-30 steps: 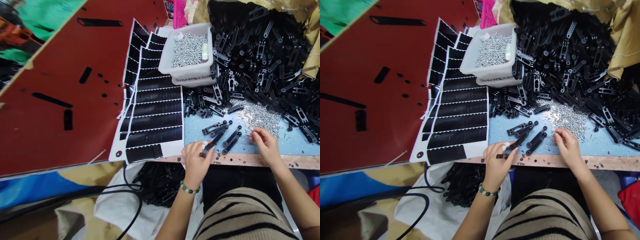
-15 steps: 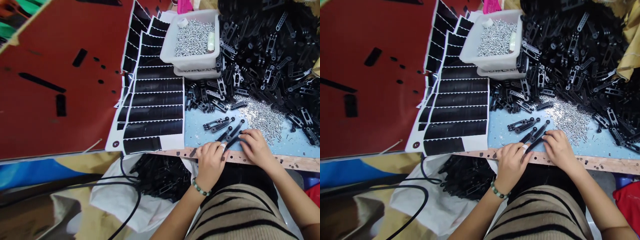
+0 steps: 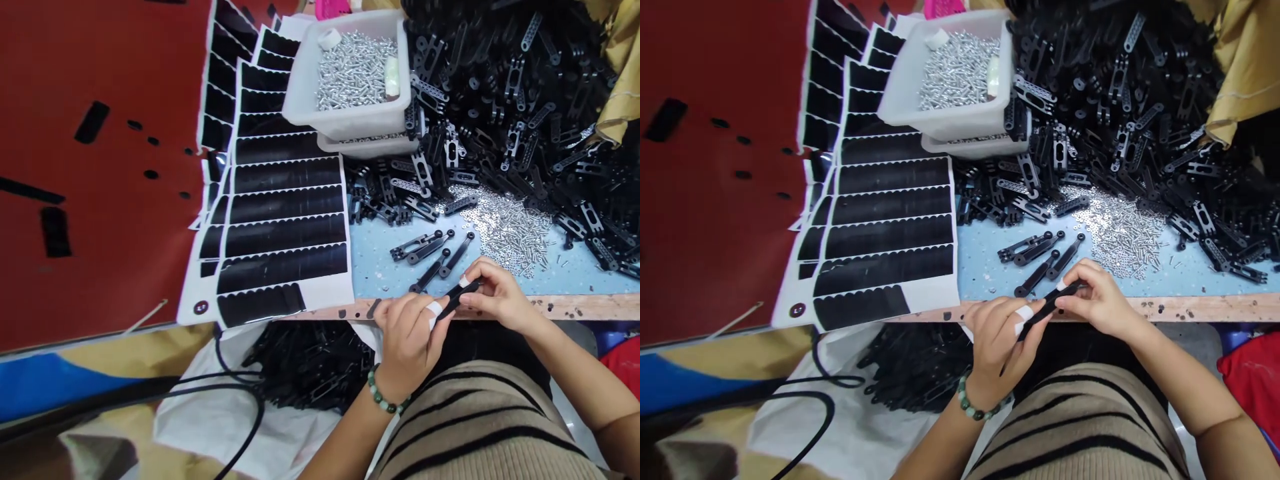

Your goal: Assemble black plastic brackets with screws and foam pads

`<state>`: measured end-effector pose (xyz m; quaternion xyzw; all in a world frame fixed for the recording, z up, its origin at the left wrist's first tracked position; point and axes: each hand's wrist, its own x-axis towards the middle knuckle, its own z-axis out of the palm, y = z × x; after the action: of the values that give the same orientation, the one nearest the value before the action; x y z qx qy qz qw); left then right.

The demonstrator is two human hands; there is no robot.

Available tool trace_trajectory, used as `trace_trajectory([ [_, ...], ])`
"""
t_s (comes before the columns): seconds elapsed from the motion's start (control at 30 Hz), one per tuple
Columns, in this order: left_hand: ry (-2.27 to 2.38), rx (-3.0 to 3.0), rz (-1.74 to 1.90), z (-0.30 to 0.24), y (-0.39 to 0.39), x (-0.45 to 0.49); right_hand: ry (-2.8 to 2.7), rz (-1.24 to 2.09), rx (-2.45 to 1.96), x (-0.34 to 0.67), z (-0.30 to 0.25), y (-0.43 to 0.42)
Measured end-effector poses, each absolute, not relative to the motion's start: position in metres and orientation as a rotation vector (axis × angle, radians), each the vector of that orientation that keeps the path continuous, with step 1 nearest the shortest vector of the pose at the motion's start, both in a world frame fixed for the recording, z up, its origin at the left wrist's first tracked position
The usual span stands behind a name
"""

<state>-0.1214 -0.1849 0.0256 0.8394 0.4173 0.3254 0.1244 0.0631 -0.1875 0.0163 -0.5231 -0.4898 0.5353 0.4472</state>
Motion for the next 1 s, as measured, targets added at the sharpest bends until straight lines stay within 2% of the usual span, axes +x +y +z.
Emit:
trace_trajectory([
  [0.13, 1.209, 2.454, 0.961, 0.028, -0.185, -0.122, -1.279, 1.226, -1.33, 0.063, 0.016, -0.187],
  [0.3, 1.246, 2.308, 0.747, 0.018, -0.183, -0.12, -1.534, 1.129, -1.448, 0.073, 0.011, -0.191],
  [0.5, 1.309, 2.251, 0.561, 0.011, -0.176, -0.121, -2.203, 0.714, -1.599, 0.083, 0.003, -0.188],
  [0.63, 1.277, 2.246, 0.589, 0.032, -0.174, -0.131, -2.294, 0.442, -1.702, 0.085, 0.007, -0.183],
  [0.7, 1.189, 2.244, 0.512, 0.043, -0.173, -0.134, -2.195, 0.447, -1.618, 0.083, 0.017, -0.182],
  [0.87, 1.018, 2.196, 0.379, 0.048, -0.169, -0.13, -2.176, 0.836, -0.955, 0.064, 0.05, -0.18],
  [1.0, 1.047, 2.108, 0.437, 0.044, -0.169, -0.128, -2.136, 0.844, -0.841, 0.046, 0.058, -0.176],
])
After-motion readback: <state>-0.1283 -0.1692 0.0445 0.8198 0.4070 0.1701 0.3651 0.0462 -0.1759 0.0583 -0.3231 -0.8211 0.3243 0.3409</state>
